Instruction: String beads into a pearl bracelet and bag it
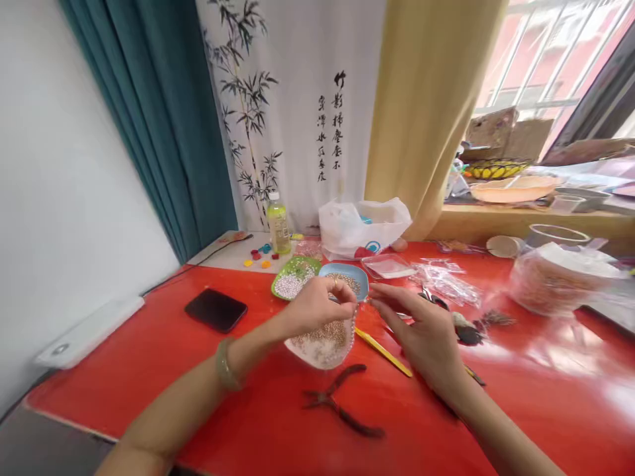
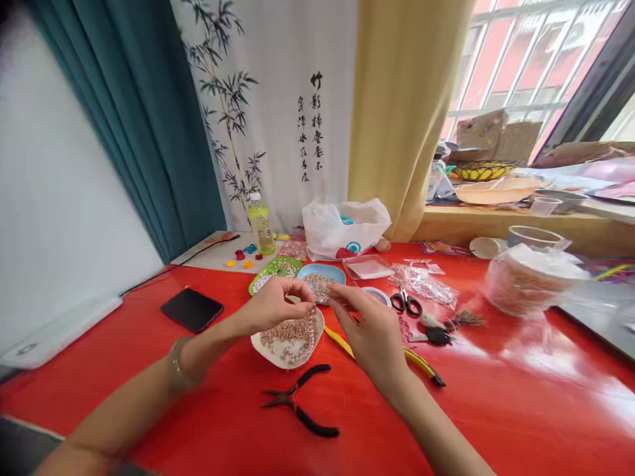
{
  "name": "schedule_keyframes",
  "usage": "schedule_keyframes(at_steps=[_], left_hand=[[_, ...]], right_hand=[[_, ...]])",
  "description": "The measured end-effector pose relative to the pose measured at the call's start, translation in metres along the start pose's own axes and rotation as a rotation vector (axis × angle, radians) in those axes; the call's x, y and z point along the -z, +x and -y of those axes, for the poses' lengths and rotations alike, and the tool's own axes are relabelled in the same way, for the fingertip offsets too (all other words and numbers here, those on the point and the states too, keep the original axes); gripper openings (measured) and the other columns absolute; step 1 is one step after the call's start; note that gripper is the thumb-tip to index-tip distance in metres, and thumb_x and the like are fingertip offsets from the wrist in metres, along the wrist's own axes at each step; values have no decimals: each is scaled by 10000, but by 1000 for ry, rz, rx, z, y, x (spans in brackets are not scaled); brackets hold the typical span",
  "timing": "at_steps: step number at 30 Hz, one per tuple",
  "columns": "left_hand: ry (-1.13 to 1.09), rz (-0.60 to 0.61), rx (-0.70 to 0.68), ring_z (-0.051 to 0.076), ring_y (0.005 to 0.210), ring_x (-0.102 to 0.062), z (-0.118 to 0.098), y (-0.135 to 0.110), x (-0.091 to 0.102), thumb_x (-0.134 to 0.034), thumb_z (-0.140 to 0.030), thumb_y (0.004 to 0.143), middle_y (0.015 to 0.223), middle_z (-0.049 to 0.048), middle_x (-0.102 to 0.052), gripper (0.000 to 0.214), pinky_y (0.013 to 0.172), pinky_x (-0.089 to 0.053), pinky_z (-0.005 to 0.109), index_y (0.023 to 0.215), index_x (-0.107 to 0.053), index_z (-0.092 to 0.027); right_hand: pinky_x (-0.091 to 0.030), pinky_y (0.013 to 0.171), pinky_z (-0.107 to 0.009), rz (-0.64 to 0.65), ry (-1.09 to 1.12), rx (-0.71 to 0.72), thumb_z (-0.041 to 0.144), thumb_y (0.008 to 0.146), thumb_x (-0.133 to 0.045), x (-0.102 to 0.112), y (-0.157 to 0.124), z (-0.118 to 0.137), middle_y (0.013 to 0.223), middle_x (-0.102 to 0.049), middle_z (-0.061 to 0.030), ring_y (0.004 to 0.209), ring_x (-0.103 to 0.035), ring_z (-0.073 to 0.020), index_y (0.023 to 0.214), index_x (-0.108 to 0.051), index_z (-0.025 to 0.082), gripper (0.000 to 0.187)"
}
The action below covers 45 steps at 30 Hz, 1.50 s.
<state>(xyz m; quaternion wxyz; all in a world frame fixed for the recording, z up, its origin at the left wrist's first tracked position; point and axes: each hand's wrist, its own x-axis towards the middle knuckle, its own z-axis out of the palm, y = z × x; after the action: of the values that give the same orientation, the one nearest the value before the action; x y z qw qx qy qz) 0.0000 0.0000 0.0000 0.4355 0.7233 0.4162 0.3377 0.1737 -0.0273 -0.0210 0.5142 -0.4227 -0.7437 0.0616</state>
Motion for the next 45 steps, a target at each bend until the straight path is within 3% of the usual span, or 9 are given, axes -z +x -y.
schedule_keyframes(at_steps=[4, 9, 17, 20, 29, 35, 37, 40, 45], left_hand=[[26, -51, -65, 79, 584, -505, 4, -2, -2, -547, -180, 649, 664, -4, -574, 49, 570, -427, 210, 661, -570, -139], [87, -120, -181, 82, 588, -521, 6, -4, -6, -530, -178, 683, 666, -8, -588, 45, 567, -441, 207, 679, -563, -148], [524, -296, -572, 122, 675, -522, 7, -5, -12, -519, -120, 691, 650, 2, -601, 73, 631, -434, 243, 652, -558, -168], [590, -306, -631, 130, 689, -524, 9, -6, -13, -511, -122, 701, 658, 7, -606, 74, 640, -431, 251, 668, -556, -171], [551, -284, -645, 122, 652, -509, 9, -4, -12, -504, -98, 678, 625, 4, -586, 83, 627, -432, 243, 639, -535, -165], [294, -136, -368, 99, 626, -539, 6, -7, -10, -516, -123, 661, 653, -2, -590, 56, 589, -455, 210, 659, -562, -154], [235, -93, -276, 90, 591, -539, 7, -7, -9, -509, -134, 670, 639, -9, -586, 60, 568, -455, 203, 676, -566, -150], [261, -109, -245, 93, 580, -535, 9, -6, -10, -516, -144, 667, 628, -11, -585, 53, 559, -448, 207, 677, -567, -151], [440, -195, -376, 114, 635, -536, 11, -5, -13, -510, -135, 667, 662, 7, -597, 57, 593, -441, 230, 659, -560, -161]], right_hand=[[-509, 684, -292, -28, 78, -116, 204, 784, -528, 2, -1, 0, 878, -666, -42, 747, -623, -151, 941, -593, 192, 171], [-488, 614, -281, -18, 167, -260, 273, 788, -511, 5, 2, 5, 764, -645, -31, 685, -594, -147, 794, -598, 190, 121], [-421, 507, -246, 56, 283, -380, 300, 743, -548, 3, 3, 9, 667, -625, -19, 600, -552, -134, 702, -603, 187, 133], [-393, 466, -234, 91, 261, -374, 296, 736, -551, 2, 3, 7, 645, -620, -18, 582, -547, -132, 680, -601, 187, 133], [-447, 532, -253, 124, 132, -218, 224, 737, -527, 3, 4, 5, 638, -615, -12, 567, -555, -128, 688, -586, 187, 85], [-454, 606, -276, -11, -285, 196, 160, 776, -482, 7, 1, -3, 713, -647, -45, 649, -584, -150, 748, -593, 179, 116], [-452, 611, -271, -17, -338, 258, 161, 793, -473, 8, 0, -5, 735, -652, -53, 660, -591, -150, 779, -597, 169, 124], [-447, 571, -250, -7, -259, 134, 184, 787, -486, 9, 1, -3, 719, -647, -41, 609, -587, -134, 816, -585, 163, 105], [-414, 480, -235, 146, -64, -212, 329, 823, -438, 9, 5, 6, 636, -622, -16, 521, -554, -124, 709, -559, 180, 223]])
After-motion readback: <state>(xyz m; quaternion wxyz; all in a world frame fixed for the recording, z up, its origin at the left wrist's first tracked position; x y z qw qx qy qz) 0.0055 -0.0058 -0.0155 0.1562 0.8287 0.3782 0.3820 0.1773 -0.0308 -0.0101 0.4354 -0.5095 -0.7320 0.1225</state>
